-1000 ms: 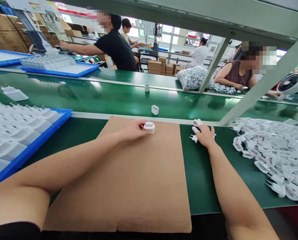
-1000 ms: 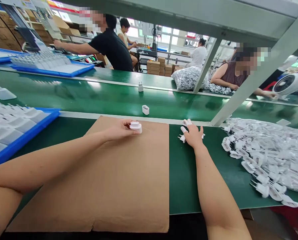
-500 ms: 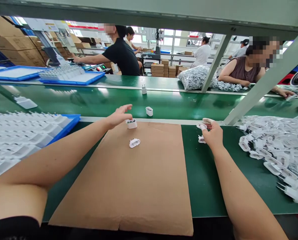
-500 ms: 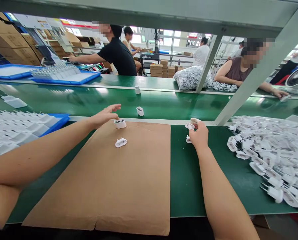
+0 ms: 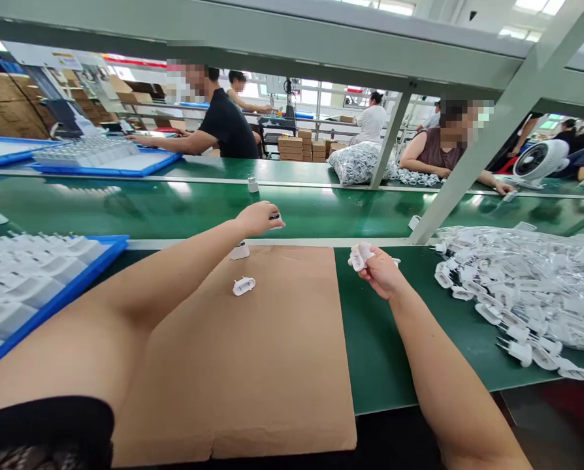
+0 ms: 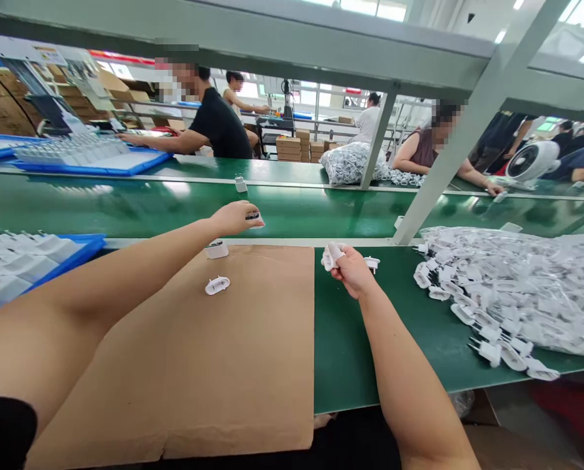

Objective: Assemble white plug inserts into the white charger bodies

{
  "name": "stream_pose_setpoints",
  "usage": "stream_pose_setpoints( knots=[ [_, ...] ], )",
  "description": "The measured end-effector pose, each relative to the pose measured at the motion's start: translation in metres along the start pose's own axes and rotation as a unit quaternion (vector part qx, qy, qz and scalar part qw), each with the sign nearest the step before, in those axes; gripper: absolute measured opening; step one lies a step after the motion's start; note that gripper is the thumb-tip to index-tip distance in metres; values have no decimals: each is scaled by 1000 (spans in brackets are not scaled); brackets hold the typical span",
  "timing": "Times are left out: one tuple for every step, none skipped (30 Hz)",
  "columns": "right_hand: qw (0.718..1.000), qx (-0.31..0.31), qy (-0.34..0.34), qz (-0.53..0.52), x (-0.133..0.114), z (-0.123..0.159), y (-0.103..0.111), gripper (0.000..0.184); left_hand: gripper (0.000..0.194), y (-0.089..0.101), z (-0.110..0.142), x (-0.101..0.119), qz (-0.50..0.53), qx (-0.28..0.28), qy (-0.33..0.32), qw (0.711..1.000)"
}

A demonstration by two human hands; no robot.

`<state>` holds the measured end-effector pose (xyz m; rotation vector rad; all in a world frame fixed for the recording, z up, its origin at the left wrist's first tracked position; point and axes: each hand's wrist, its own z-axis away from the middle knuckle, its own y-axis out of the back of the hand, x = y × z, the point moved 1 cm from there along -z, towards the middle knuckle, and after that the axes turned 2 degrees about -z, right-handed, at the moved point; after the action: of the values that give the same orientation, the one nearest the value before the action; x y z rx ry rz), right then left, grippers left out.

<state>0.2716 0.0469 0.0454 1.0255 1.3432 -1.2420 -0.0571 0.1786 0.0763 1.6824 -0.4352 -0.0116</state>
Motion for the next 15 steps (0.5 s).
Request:
stream_pose_setpoints(
  knots=[
    [1000,-10,4,2,-1,1,-2,52,46,3,16,12,15,19,-33,999],
    [1000,-21,7,4,-2,2,-3,51,48,4,34,26,32,24,-66,997],
    [999,-32,8,4,-3,3,-4,49,47,3,55,41,53,17,-90,994],
    [999,-41,6,5,-3,4,-5,47,47,0,77,56,78,2,-113,991],
    [999,-50,4,8,-4,4,-6,46,45,-6,99,70,106,-16,-130,986],
    [998,-57,1,11,-4,5,-8,47,42,-14,119,82,130,-37,-155,979],
    [998,-61,0,17,-3,6,-9,49,39,-24,136,92,152,-56,-176,971],
    [998,-65,0,26,-3,7,-11,51,37,-34,150,100,173,-67,-184,965],
    [997,-67,2,36,-2,8,-14,52,35,-44,159,105,198,-70,-184,960],
    [997,-66,4,49,-1,9,-16,51,35,-53,165,107,228,-63,-174,956],
    [996,-64,6,61,0,10,-19,51,36,-61,168,108,261,-50,-156,951],
    [996,-59,9,73,0,11,-21,50,38,-67,169,108,296,-36,-137,945],
    [995,-55,12,85,1,13,-23,51,43,-72,168,107,328,-25,-119,937],
    [994,-51,13,97,1,15,-26,52,48,-74,167,106,352,-20,-107,930],
    [993,-47,12,110,0,16,-27,51,50,-76,166,105,369,-19,-99,924]
  ],
)
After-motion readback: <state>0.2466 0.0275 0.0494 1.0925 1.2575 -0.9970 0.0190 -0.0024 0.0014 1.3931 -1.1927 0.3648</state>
